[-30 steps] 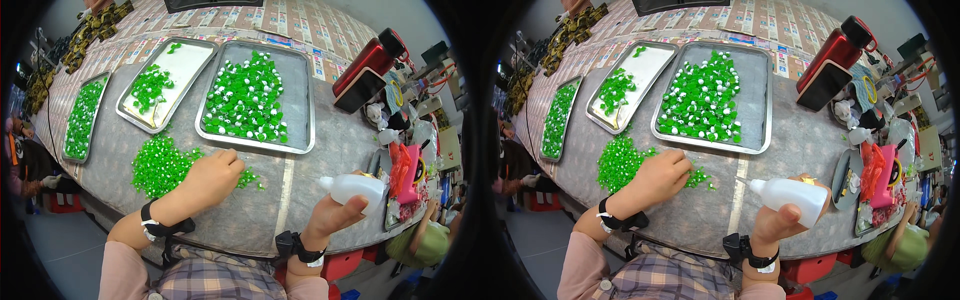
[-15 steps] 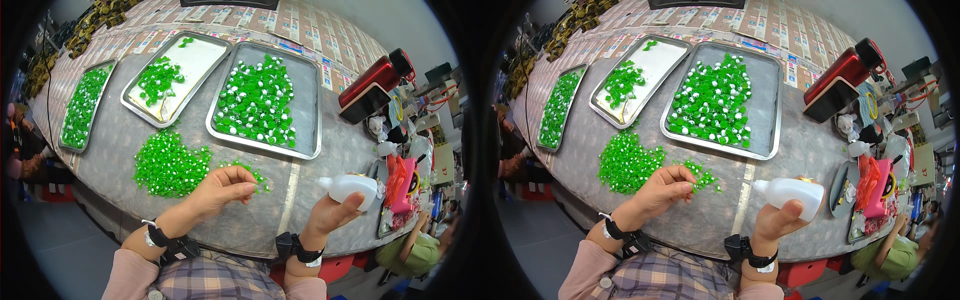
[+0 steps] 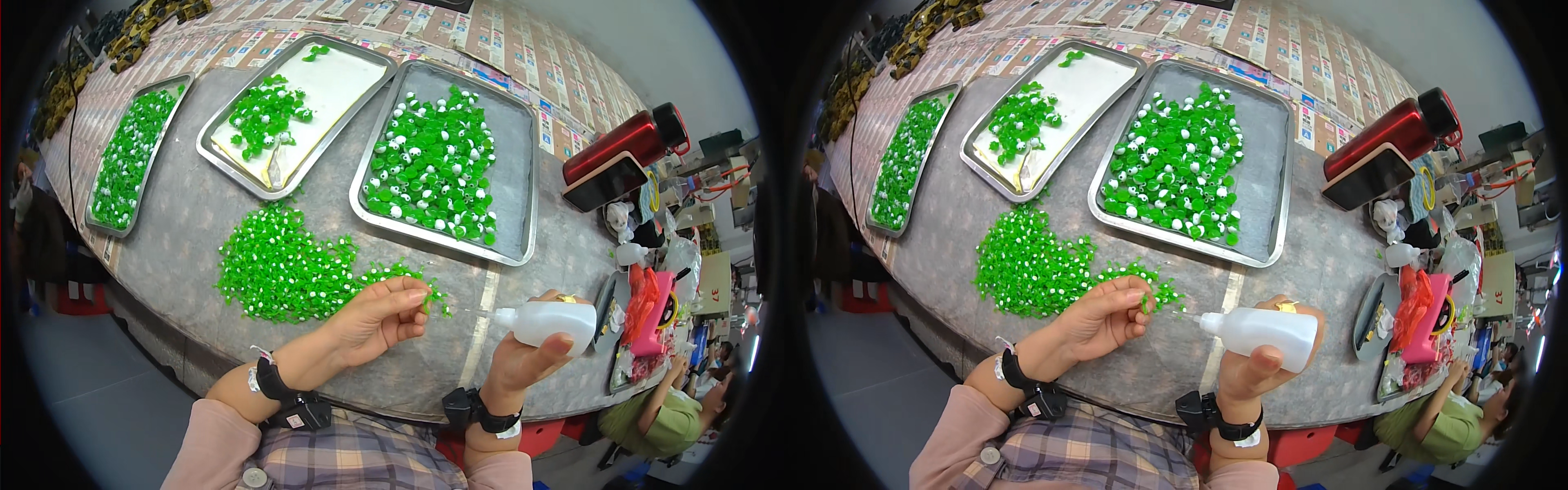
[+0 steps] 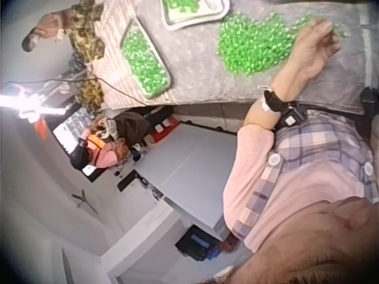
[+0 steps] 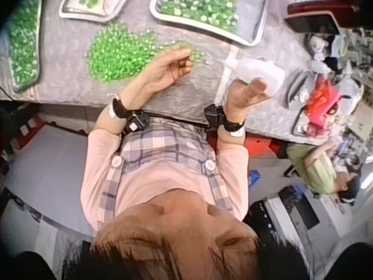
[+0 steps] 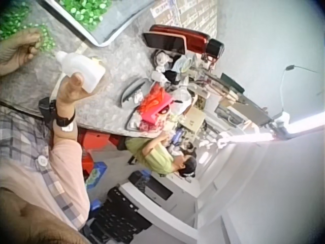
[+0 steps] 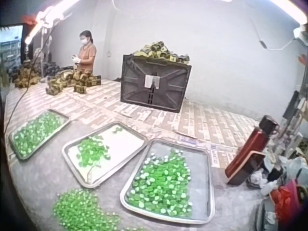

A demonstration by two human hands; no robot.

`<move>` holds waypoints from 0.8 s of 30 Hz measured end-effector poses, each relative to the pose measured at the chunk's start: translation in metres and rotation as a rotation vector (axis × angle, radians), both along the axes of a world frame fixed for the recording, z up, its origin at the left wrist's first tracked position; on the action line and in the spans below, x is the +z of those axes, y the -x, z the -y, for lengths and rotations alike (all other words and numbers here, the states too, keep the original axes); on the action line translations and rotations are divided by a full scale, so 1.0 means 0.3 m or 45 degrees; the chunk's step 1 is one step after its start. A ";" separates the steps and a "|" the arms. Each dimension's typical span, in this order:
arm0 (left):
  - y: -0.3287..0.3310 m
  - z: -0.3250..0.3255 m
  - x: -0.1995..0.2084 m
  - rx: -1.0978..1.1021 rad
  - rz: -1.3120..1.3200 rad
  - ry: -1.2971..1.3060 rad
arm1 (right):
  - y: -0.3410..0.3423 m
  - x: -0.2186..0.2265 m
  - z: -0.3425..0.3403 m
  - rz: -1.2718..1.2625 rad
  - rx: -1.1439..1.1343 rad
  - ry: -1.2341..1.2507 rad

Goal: The person repeatedly picks up small green plastic pieces from a pile on the table, applies a white substance from a squeeze bottle, and inserts a small white bead into the center. The finished items are placed onto a metal tray. The process is repetitive and involves handling small components one by one.

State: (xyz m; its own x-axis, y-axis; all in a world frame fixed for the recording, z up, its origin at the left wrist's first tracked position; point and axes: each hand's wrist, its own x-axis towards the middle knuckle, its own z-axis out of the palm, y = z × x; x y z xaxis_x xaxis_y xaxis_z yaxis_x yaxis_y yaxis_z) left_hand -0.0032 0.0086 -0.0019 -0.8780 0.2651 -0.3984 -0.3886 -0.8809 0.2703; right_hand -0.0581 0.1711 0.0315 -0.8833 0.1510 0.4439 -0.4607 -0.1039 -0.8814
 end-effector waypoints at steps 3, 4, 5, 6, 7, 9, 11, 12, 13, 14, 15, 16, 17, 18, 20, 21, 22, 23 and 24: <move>-0.001 0.002 0.000 0.000 0.020 -0.009 | 0.001 0.003 0.015 0.007 -0.034 -0.085; -0.002 0.003 -0.005 -0.002 0.009 -0.026 | 0.001 0.004 0.021 0.007 -0.038 -0.100; -0.005 0.004 -0.011 -0.003 -0.003 -0.039 | 0.001 0.006 0.028 0.007 -0.042 -0.111; -0.008 0.005 -0.015 -0.005 -0.015 -0.053 | 0.000 0.008 0.033 0.006 -0.045 -0.122; -0.009 0.006 -0.014 -0.012 -0.028 -0.038 | -0.001 0.009 0.030 0.022 -0.013 -0.136; -0.012 0.009 -0.013 -0.028 -0.056 -0.007 | -0.005 0.009 0.023 0.054 0.051 -0.162; -0.013 0.007 -0.012 -0.033 -0.054 -0.025 | -0.005 0.009 0.037 0.023 0.001 -0.162; -0.013 0.006 -0.011 -0.037 -0.054 -0.034 | -0.004 0.011 0.043 0.008 -0.025 -0.162; -0.013 0.005 -0.013 -0.038 -0.061 -0.037 | -0.003 0.014 0.045 0.007 -0.036 -0.169; -0.013 0.005 -0.017 -0.038 -0.067 -0.040 | -0.003 0.016 0.048 0.006 -0.046 -0.176; -0.013 0.005 -0.020 -0.039 -0.074 -0.042 | -0.002 0.019 0.052 0.005 -0.056 -0.183; -0.013 0.005 -0.020 -0.041 -0.062 -0.038 | -0.003 0.021 0.057 0.021 -0.082 -0.182; -0.013 0.005 -0.017 -0.044 -0.051 -0.033 | -0.003 0.024 0.063 0.037 -0.109 -0.181; -0.012 0.004 -0.015 -0.048 -0.039 -0.029 | -0.003 0.026 0.065 0.053 -0.136 -0.179; -0.013 0.004 -0.016 -0.042 -0.042 -0.034 | -0.003 0.017 0.061 0.056 -0.124 -0.187; -0.014 0.005 -0.017 -0.037 -0.043 -0.036 | -0.005 0.013 0.060 0.057 -0.117 -0.191; -0.016 0.007 -0.018 -0.034 -0.043 -0.037 | -0.007 0.012 0.062 0.071 -0.104 -0.187; -0.016 0.006 -0.017 -0.035 -0.042 -0.038 | -0.008 0.014 0.061 0.084 -0.095 -0.184; -0.016 0.006 -0.017 -0.035 -0.042 -0.038 | -0.010 0.015 0.061 0.098 -0.085 -0.180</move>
State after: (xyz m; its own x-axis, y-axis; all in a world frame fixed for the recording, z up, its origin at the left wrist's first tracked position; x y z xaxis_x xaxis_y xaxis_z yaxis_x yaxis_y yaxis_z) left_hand 0.0016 0.0069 -0.0069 -0.8826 0.3010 -0.3611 -0.4044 -0.8778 0.2568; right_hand -0.0552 0.1528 0.0361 -0.9055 0.1514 0.3964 -0.3931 0.0522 -0.9180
